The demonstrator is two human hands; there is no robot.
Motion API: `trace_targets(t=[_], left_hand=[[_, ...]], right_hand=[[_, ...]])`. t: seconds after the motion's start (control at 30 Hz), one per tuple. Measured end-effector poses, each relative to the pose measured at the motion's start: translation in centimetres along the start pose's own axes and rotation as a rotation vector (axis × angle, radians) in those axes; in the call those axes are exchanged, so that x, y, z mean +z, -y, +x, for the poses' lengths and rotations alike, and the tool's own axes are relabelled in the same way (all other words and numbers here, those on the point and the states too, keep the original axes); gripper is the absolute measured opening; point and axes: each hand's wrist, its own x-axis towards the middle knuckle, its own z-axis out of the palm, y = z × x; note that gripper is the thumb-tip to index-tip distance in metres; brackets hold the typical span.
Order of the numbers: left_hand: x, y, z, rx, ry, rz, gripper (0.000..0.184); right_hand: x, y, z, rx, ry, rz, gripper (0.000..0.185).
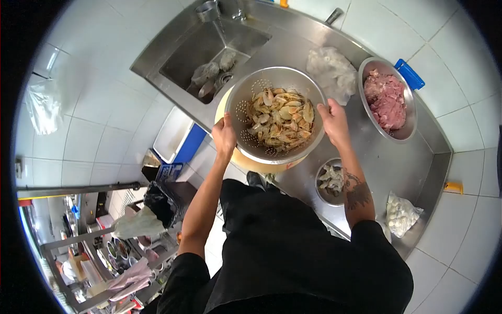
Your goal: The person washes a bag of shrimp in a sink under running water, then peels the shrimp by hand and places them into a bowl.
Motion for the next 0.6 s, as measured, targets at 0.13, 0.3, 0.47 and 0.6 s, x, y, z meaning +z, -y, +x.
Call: trace_targets(t=[0.13,0.3,0.47,0.6], left_hand=[[-1.3,-2.5,-0.9,0.282,-0.015,0.416,0.043],[2.1,-9.7,-2.5,0.888,0.05,0.434,0.026],[11.4,-10.8,-7.7,0.798,0.378,0.763,0.026],[13.0,-8.8,-7.3,0.916,0.35,0.677,0.029]], right_hand=[[-1.4,1.8,-2.0,0.209,0.082,-0.024,0.029],[-3.6,2.9,-2.0,0.242,0.157,-0.351,0.036],[-4.0,4.8,-2.5,-0.134,-0.021,-0.543,0.029],[-3.6,4.9,-2.9,-0.361,-0.012,-0.623,0.019]])
